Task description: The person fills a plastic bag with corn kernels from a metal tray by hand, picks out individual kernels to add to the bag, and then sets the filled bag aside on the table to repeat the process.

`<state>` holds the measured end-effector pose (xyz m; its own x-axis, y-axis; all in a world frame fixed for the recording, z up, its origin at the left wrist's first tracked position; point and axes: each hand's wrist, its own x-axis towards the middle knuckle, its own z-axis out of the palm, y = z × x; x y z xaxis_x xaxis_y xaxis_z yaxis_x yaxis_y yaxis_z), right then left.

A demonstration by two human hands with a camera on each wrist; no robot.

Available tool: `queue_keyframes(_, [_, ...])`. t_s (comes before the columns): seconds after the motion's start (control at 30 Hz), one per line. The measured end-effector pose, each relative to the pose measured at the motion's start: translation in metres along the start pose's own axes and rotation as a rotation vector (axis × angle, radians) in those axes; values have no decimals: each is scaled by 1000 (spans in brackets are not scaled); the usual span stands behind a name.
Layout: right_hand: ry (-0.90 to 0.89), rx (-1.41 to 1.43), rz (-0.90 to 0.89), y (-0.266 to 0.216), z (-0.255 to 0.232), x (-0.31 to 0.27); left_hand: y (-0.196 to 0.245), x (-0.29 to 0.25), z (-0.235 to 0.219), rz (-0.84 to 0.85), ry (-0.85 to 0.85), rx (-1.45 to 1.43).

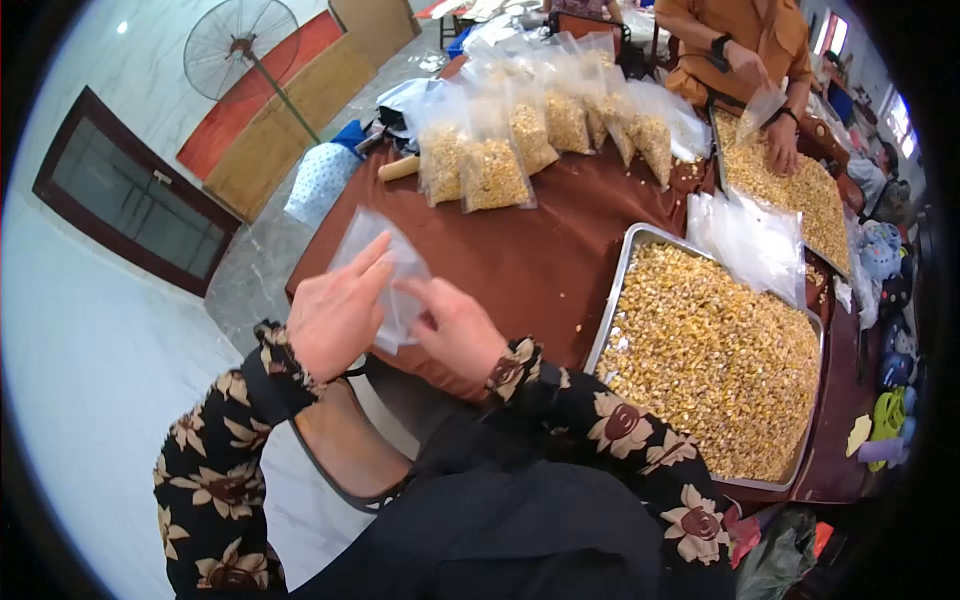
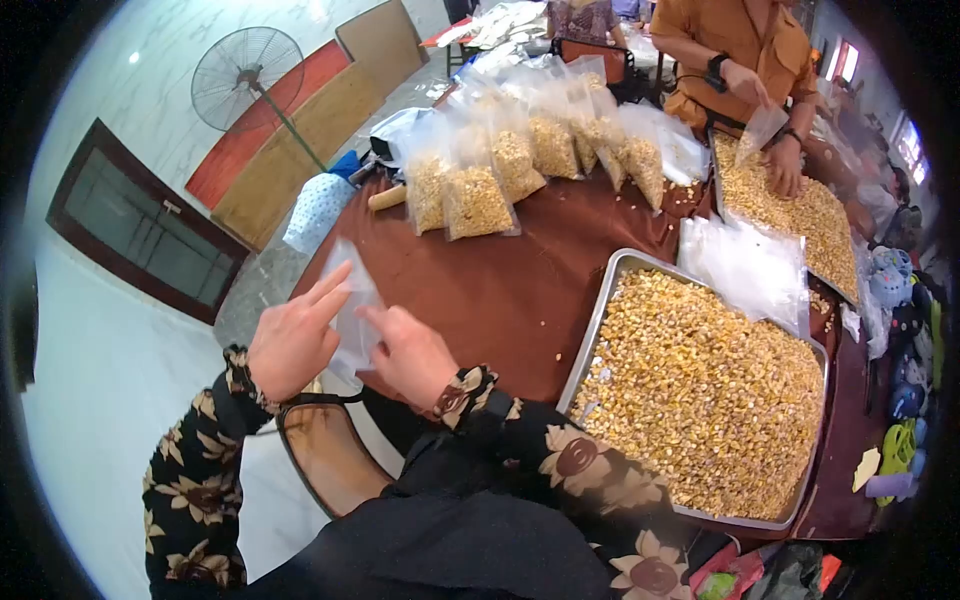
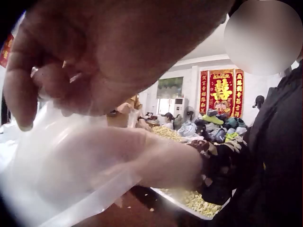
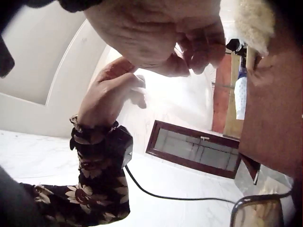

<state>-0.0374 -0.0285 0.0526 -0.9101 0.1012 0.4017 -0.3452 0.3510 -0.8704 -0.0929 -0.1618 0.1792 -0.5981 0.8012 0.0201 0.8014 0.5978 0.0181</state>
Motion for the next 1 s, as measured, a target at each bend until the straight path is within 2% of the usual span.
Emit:
queue_keyframes(0.07, [-41,-84,-6,1,-2,-12,0,-6,19,-52,17,-107])
queue_keyframes(0.13, [-104,-203,125,3,-16,-26,1,-3,56,-46,38,-322])
queue_keyframes(0.17, [-115,-264,185,7,-26,-36,7,1,70,-42,-10,-422])
queue_keyframes(0.2, [-93,-284,201,15,-39,-44,11,7,90,41,-3,-495])
queue_keyframes(0.23, [-94,-336,294,24,-54,-54,17,14,111,122,6,-571])
queue_keyframes(0.3, [-93,-407,465,30,-84,-76,41,30,142,163,-107,-767])
queue_keyframes(0.33, [-82,-436,495,49,-94,-93,57,41,143,229,-142,-791])
queue_keyframes(0.37, [-31,-427,493,56,-105,-105,67,51,162,267,-146,-848])
queue_keyframes(0.47, [-60,-424,600,58,-142,-121,96,80,178,355,-164,-845])
queue_keyframes(0.53, [75,-58,667,45,-173,-113,107,93,184,310,-208,-795])
queue_keyframes(0.57, [215,126,713,52,-186,-109,110,96,186,316,-206,-802])
queue_keyframes(0.6, [345,96,741,61,-199,-102,112,98,187,299,-226,-804])
queue_keyframes(0.63, [398,-133,664,59,-210,-91,113,100,189,280,-247,-804])
queue_keyframes(0.67, [428,-428,601,84,-220,-87,114,100,192,284,-248,-806])
queue_keyframes(0.7, [431,-431,602,111,-229,-84,113,99,197,302,-234,-813])
queue_keyframes(0.77, [266,-1025,417,149,-245,-72,111,100,203,327,-213,-819])
queue_keyframes(0.87, [93,-1193,679,162,-249,-49,111,100,207,330,-142,-804])
queue_keyframes(0.9, [94,-1199,679,165,-247,-48,110,100,208,334,-138,-808])
queue_keyframes(0.97, [64,-1270,918,171,-241,-51,109,101,212,345,-108,-837])
queue_keyframes(1.0, [30,-1278,942,170,-239,-51,108,101,212,343,-109,-843])
